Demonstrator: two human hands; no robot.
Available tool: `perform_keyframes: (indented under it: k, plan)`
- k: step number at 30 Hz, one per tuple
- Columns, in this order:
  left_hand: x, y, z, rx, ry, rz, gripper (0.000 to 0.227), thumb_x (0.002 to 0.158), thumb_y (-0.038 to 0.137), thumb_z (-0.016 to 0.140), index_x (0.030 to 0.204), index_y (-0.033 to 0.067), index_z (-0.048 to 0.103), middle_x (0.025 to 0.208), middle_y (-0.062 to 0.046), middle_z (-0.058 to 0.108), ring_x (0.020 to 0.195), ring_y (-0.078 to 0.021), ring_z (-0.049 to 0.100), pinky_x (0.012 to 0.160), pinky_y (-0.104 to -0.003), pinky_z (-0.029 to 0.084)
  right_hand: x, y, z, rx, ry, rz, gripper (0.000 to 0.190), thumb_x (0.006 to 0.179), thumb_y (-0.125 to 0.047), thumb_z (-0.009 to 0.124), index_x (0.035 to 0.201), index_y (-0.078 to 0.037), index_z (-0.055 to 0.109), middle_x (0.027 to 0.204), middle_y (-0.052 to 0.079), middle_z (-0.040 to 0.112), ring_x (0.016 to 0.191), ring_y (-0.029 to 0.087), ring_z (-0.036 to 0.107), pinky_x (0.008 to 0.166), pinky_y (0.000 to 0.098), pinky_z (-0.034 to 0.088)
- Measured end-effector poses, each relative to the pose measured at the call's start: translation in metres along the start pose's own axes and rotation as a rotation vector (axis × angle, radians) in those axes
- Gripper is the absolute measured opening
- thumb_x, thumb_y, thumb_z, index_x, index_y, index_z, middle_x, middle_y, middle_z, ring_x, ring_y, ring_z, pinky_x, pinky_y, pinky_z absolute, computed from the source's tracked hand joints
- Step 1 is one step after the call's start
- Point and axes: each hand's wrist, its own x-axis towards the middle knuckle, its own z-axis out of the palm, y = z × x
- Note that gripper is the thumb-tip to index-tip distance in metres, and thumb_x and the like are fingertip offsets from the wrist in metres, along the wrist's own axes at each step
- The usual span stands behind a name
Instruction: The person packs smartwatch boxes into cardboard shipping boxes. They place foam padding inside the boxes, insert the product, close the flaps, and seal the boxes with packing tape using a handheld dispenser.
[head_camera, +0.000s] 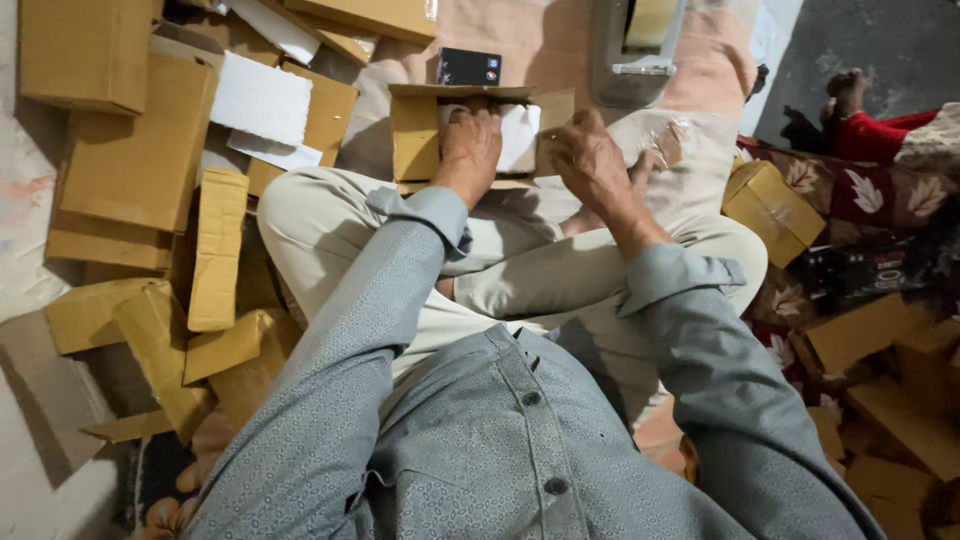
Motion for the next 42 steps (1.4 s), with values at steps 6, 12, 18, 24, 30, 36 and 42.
perform_keyframes:
  k: [6, 12, 18, 24, 30, 36, 42]
  plan:
    - [-0.021, -0.017, 0.003, -0.167, 0.097, 0.021, 0.028, 0.099, 0.008, 0.057, 0.126, 0.0012, 0.059, 0.116, -0.018, 0.061, 0.105, -0.0383, 0.064, 0.077, -0.047, 0.057, -0.001, -0.019, 0.023, 0.006, 0.066, 0.077, 0.032, 0.089, -0.004, 0.063, 0.113, -0.016, 0.08, 0.122, 0.024, 0.051, 0.113, 0.044, 0.057, 0.092, 0.0463, 0.052]
    - [-0.048, -0.037, -0.049, -0.318, 0.109, -0.001, 0.061, 0.072, 0.008, 0.076, 0.128, 0.0007, 0.054, 0.123, -0.022, 0.054, 0.102, -0.0445, 0.063, 0.084, -0.052, 0.056, 0.005, -0.009, 0.035, 0.143, 0.084, 0.066, 0.031, 0.091, -0.002, 0.062, 0.113, -0.013, 0.08, 0.125, 0.027, 0.047, 0.114, 0.044, 0.056, 0.099, 0.0477, 0.052]
    - [-0.061, -0.019, -0.089, -0.592, 0.097, -0.176, 0.071, 0.085, 0.045, 0.088, 0.126, 0.0016, 0.05, 0.137, -0.031, 0.047, 0.099, -0.0448, 0.069, 0.085, -0.05, 0.058, 0.006, -0.005, 0.056, 0.122, 0.079, -0.027, 0.032, 0.09, -0.002, 0.065, 0.115, -0.013, 0.081, 0.12, 0.028, 0.048, 0.109, 0.046, 0.057, 0.095, 0.049, 0.052]
    - [-0.037, -0.013, -0.079, -0.686, 0.018, -0.398, 0.098, 0.062, 0.038, 0.098, 0.132, -0.0006, 0.041, 0.122, -0.029, 0.059, 0.107, -0.0415, 0.066, 0.091, -0.042, 0.056, 0.006, 0.005, 0.061, 0.29, -0.081, 0.125, 0.035, 0.089, -0.001, 0.065, 0.116, -0.016, 0.082, 0.098, 0.021, 0.051, 0.096, 0.037, 0.058, 0.084, 0.0458, 0.05]
    - [-0.017, -0.012, -0.088, -0.639, -0.218, -0.526, 0.106, 0.059, 0.04, 0.1, 0.135, 0.0007, 0.038, 0.124, -0.024, 0.064, 0.118, -0.0353, 0.063, 0.097, -0.04, 0.053, 0.011, 0.001, 0.066, 0.694, -0.15, 0.099, 0.043, 0.084, -0.001, 0.052, 0.117, -0.011, 0.077, 0.105, 0.011, 0.075, 0.101, 0.024, 0.071, 0.092, 0.033, 0.055]
    - [-0.028, -0.005, -0.073, -0.694, -0.209, -0.605, 0.091, 0.067, 0.035, 0.095, 0.135, -0.0004, 0.045, 0.121, -0.022, 0.068, 0.112, -0.0328, 0.069, 0.096, -0.035, 0.057, 0.002, -0.016, 0.059, 0.426, -0.034, 0.116, 0.025, 0.09, -0.006, 0.067, 0.114, -0.005, 0.076, 0.104, 0.018, 0.067, 0.093, 0.026, 0.068, 0.081, 0.0387, 0.054]
    - [-0.007, -0.017, -0.027, -0.645, -0.324, -0.59, 0.028, 0.08, 0.014, 0.077, 0.107, 0.0068, 0.078, 0.123, -0.016, 0.069, 0.116, -0.0296, 0.068, 0.096, -0.037, 0.056, 0.003, -0.027, 0.048, 0.489, 0.018, 0.052, 0.04, 0.085, -0.004, 0.065, 0.125, -0.002, 0.068, 0.114, 0.019, 0.069, 0.105, 0.029, 0.068, 0.089, 0.0386, 0.054]
